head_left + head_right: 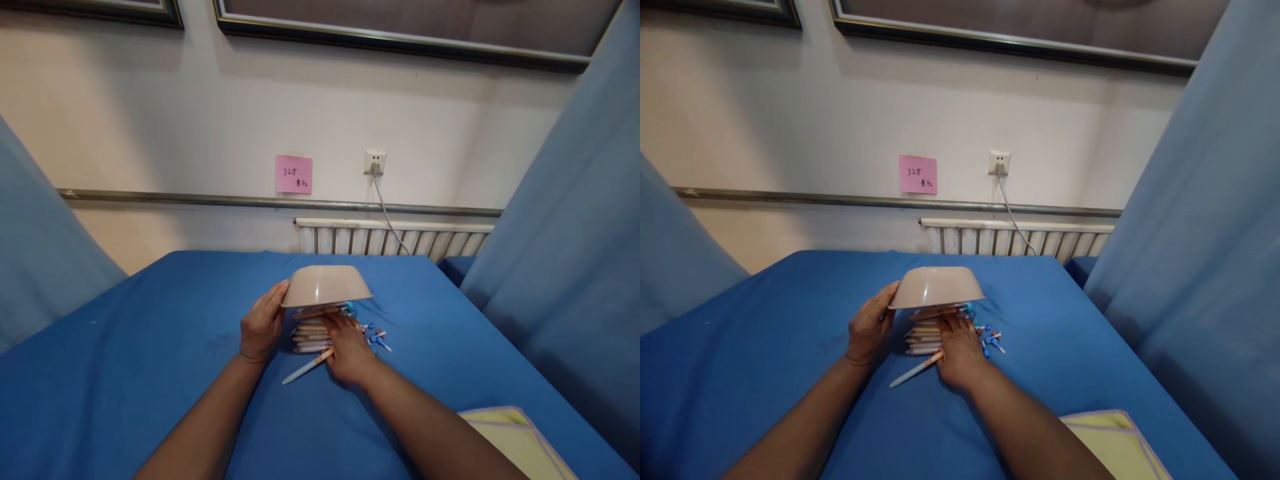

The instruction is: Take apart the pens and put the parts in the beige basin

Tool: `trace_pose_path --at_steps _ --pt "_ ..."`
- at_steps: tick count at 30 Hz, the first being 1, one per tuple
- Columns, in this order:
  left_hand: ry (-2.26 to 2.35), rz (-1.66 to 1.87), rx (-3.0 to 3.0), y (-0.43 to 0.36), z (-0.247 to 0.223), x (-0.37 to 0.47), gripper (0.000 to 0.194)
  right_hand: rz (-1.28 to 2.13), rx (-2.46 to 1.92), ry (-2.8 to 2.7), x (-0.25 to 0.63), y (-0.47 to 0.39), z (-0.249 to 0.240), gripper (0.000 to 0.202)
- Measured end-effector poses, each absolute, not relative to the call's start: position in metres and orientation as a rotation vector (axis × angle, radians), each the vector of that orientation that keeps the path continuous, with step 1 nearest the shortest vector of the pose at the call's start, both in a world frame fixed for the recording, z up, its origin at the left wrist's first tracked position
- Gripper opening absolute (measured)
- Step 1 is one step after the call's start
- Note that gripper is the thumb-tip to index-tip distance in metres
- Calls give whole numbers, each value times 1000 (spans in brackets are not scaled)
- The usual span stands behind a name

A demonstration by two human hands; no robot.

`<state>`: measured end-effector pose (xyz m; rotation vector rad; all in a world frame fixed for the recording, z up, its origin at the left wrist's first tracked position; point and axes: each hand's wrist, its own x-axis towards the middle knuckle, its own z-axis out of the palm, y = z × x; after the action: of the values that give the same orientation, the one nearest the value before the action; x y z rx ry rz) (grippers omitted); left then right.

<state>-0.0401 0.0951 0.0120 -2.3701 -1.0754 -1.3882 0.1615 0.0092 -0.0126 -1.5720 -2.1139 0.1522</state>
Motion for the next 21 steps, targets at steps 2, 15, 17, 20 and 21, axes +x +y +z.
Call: trace_pose_path --at_steps 2,15,17,20,21 --pt "-1061 -1379 -2364 96 14 -43 42 162 -1560 -2117 165 8 -13 64" --pt "-1625 -1811 -2027 111 13 -51 33 261 -1675 -1684 204 6 -18 47" --pt "-1759 -1955 -1945 114 13 -51 28 272 -1762 -1458 215 8 -29 47" --pt "-1835 -2094 -1894 115 13 -47 21 420 -1725 -1295 216 13 -44 49" --pt "-1843 -2122 -1900 114 14 -45 20 447 -1704 -1291 211 16 -47 48"
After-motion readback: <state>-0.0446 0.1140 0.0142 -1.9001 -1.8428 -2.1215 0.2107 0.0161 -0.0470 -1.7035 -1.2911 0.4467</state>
